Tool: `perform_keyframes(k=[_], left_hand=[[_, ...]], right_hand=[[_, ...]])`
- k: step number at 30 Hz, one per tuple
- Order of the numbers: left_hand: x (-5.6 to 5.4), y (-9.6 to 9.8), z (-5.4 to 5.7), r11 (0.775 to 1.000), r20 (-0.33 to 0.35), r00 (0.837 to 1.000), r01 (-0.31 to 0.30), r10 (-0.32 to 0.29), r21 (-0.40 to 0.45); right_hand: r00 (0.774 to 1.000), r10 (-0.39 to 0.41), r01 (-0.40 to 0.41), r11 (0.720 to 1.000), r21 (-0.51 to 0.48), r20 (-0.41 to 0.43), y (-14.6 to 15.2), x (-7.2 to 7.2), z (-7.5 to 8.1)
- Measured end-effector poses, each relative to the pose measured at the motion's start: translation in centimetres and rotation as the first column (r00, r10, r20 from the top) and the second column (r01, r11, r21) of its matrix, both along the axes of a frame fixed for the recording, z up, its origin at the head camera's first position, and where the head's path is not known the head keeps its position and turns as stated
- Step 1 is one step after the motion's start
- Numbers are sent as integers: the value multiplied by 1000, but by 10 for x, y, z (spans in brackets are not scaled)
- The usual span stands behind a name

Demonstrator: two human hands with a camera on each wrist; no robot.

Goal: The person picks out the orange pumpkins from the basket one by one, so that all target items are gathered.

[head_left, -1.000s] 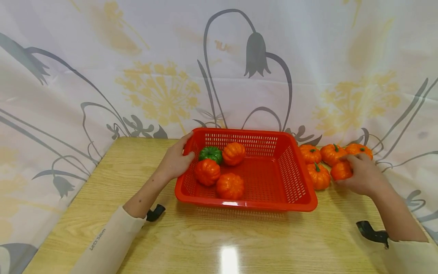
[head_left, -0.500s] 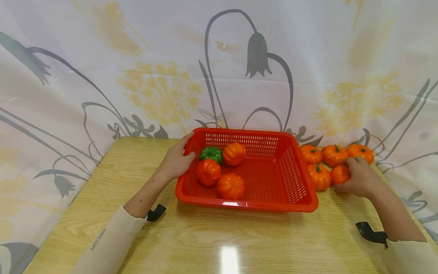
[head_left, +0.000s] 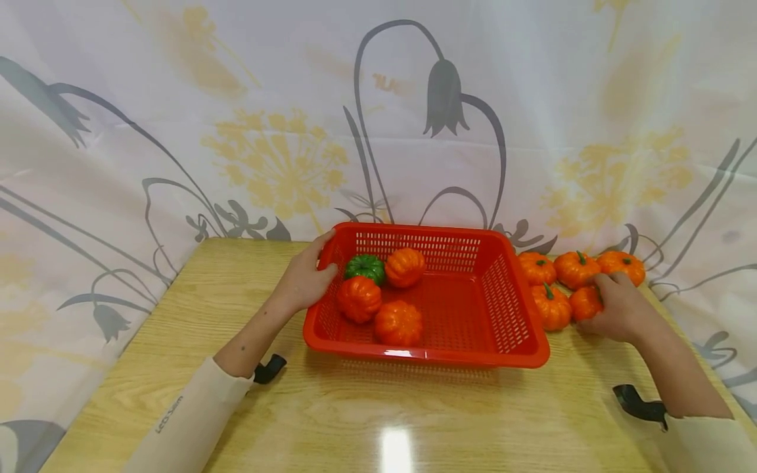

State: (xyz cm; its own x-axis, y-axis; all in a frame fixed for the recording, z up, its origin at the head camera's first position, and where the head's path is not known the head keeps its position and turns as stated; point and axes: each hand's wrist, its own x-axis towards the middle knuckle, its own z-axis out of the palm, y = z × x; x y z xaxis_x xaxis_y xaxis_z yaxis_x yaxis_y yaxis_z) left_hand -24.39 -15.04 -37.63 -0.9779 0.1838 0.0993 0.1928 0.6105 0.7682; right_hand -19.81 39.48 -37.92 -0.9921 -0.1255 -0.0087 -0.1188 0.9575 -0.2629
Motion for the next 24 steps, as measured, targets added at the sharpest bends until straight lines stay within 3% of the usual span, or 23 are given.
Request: perform_keyframes(k=[12, 19, 24], left_hand=[[-3, 1, 2, 1000, -7, 1000, 3, -3, 2], [-2, 1, 1, 1000, -3, 1000, 3, -3, -3], [-1, 1, 0, 1000, 2, 1000, 4, -4, 9]], right_hand=[[999, 25, -25, 1000, -4, -34, -10, 8, 25], [983, 56, -64, 997, -39, -174, -42, 23, 37], [960, 105, -136, 985, -104, -258, -75, 36, 46]])
